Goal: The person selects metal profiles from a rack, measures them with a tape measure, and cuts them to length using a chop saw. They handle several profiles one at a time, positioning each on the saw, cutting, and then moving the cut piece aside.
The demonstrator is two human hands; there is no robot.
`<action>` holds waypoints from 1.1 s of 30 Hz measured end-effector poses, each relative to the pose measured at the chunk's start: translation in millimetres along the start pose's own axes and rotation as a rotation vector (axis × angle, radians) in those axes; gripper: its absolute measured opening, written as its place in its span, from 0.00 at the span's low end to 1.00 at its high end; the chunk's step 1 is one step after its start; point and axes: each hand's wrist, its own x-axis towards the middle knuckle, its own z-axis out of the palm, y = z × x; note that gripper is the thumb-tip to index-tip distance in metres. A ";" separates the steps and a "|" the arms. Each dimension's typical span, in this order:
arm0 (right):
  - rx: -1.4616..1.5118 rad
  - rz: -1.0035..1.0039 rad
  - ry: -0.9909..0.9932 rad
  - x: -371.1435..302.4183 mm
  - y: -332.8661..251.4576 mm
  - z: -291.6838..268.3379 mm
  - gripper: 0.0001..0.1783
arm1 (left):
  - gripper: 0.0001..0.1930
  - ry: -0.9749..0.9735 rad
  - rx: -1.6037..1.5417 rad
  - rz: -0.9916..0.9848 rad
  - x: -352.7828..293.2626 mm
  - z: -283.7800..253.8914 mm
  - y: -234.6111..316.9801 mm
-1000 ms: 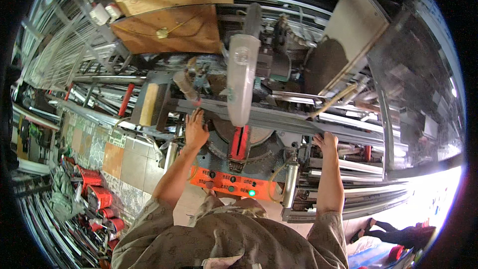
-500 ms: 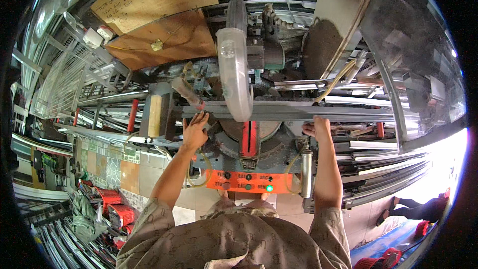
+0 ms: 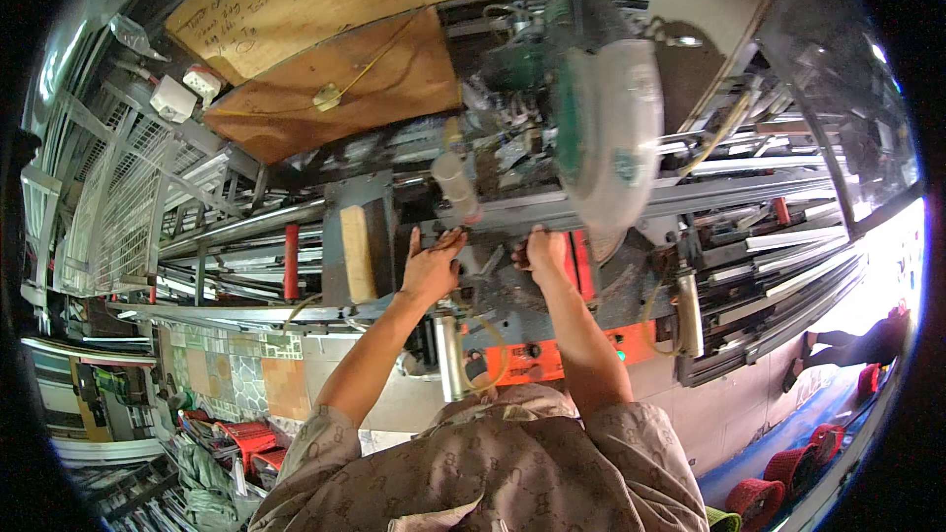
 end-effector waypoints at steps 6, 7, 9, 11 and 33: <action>0.009 -0.051 0.141 -12.3 -5.5 17.7 0.15 | 0.26 -0.152 -0.049 0.015 18.5 -24.2 -34.9; -0.016 -0.065 0.150 -13.2 -6.5 17.4 0.14 | 0.29 0.003 0.022 0.036 19.1 -30.3 -47.4; -0.026 -0.070 0.162 -14.6 -7.4 17.2 0.13 | 0.34 0.111 0.131 0.027 23.2 -39.1 -71.2; 0.010 -0.071 0.153 -14.9 -7.9 17.9 0.13 | 0.35 0.027 0.085 0.063 28.3 -39.6 -82.8; -0.961 -0.084 0.517 -162.9 180.0 -62.2 0.26 | 0.37 -0.083 0.031 0.017 28.6 -37.6 -88.2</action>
